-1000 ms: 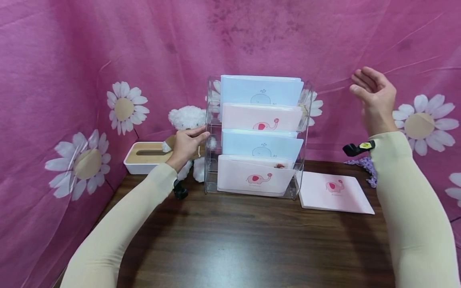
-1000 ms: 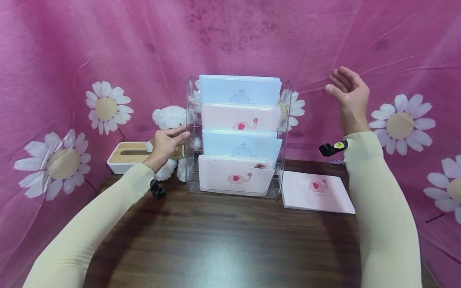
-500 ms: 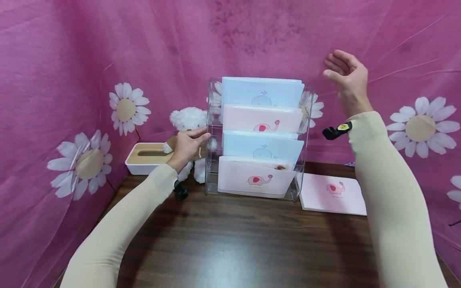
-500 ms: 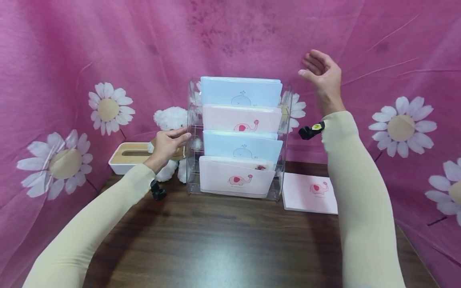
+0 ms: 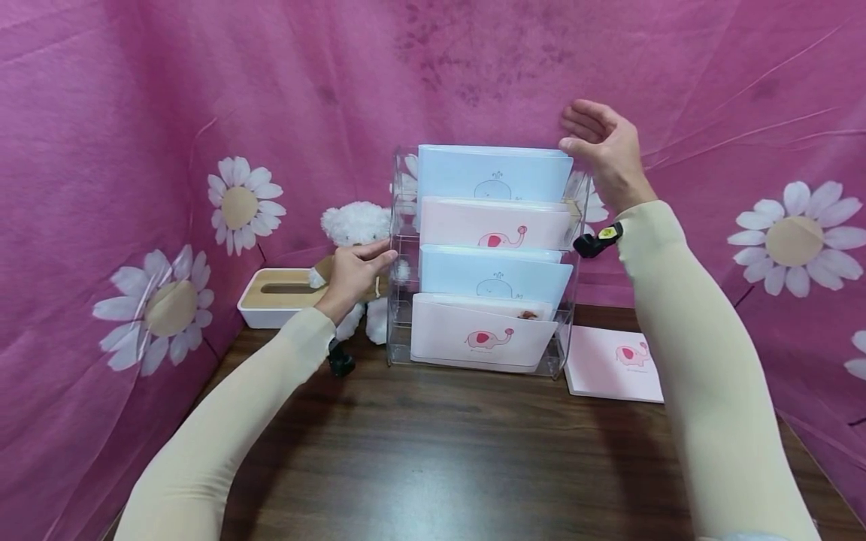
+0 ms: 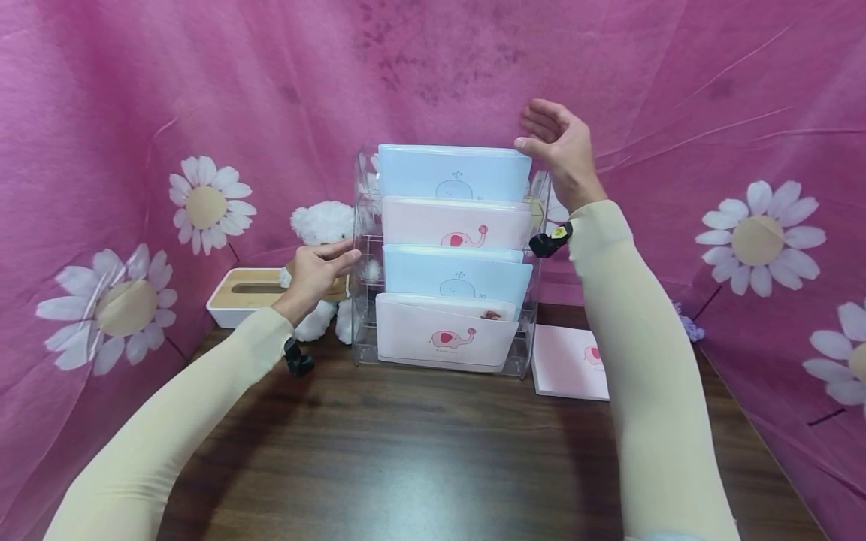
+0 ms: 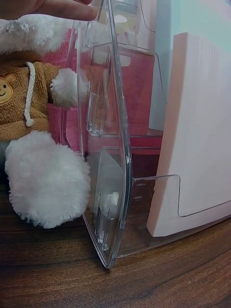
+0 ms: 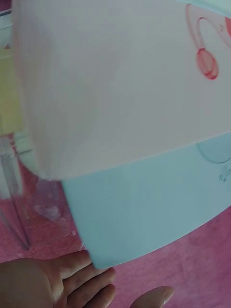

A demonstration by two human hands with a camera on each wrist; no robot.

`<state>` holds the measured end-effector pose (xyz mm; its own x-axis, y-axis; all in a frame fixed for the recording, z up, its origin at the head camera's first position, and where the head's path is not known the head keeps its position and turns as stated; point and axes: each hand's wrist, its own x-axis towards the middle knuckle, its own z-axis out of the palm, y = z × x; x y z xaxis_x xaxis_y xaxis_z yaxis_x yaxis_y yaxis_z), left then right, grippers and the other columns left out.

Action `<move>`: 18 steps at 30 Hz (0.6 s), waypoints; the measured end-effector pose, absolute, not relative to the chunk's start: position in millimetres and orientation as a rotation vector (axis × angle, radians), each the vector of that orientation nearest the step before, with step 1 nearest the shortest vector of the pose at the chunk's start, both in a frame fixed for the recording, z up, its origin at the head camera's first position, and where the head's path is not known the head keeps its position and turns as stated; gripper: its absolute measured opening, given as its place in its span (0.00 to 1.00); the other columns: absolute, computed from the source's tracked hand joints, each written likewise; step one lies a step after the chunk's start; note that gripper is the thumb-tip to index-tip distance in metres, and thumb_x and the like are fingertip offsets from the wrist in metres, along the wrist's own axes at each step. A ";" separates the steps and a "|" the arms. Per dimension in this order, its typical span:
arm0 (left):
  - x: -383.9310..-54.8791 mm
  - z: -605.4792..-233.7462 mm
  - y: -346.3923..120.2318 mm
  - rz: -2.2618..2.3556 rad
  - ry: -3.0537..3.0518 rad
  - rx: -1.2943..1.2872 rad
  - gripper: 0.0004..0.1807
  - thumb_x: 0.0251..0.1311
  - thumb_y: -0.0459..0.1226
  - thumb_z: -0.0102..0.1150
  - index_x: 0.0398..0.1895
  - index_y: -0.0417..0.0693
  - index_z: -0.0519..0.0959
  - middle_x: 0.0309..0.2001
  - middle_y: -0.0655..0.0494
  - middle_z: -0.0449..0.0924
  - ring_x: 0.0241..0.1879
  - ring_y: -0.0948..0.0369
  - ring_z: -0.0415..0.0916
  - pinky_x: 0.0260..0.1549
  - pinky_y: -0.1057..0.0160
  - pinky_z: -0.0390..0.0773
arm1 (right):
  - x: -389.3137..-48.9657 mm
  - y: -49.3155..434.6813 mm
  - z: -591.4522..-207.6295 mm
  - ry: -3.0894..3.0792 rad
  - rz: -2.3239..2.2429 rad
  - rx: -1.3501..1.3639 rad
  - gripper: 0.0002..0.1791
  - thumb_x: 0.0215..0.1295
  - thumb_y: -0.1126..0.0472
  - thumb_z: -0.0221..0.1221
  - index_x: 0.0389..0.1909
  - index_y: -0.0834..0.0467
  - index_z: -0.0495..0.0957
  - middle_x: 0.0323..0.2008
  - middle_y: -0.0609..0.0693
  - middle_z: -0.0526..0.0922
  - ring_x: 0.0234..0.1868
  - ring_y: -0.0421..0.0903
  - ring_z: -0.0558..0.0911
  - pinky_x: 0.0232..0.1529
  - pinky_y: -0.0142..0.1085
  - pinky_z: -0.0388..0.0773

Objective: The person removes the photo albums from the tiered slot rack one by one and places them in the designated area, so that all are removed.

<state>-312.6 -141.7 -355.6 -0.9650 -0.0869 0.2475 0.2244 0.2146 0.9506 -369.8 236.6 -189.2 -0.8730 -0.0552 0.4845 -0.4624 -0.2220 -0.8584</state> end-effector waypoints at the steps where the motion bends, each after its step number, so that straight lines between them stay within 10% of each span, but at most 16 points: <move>1: -312.6 -355.6 -141.6 -1.821 -2.243 -0.130 0.21 0.60 0.41 0.73 0.56 0.47 0.84 0.58 0.48 0.84 0.58 0.55 0.83 0.52 0.67 0.85 | -370.1 234.9 -190.2 -1.773 2.180 0.618 0.38 0.54 0.81 0.67 0.68 0.68 0.69 0.64 0.60 0.78 0.66 0.52 0.78 0.55 0.27 0.84; 18: -313.2 -356.9 -141.5 -1.835 -2.234 -0.121 0.21 0.60 0.40 0.72 0.57 0.47 0.84 0.59 0.49 0.83 0.58 0.55 0.83 0.50 0.68 0.85 | -374.7 223.8 -202.5 -1.868 2.219 0.607 0.38 0.53 0.81 0.68 0.67 0.68 0.71 0.63 0.61 0.80 0.63 0.52 0.81 0.59 0.29 0.82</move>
<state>-313.2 -141.5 -356.9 -0.9660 -0.0922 0.2415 0.2190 0.2047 0.9540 -374.7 223.8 -202.5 -0.9009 -0.1231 0.4162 -0.3891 -0.1956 -0.9002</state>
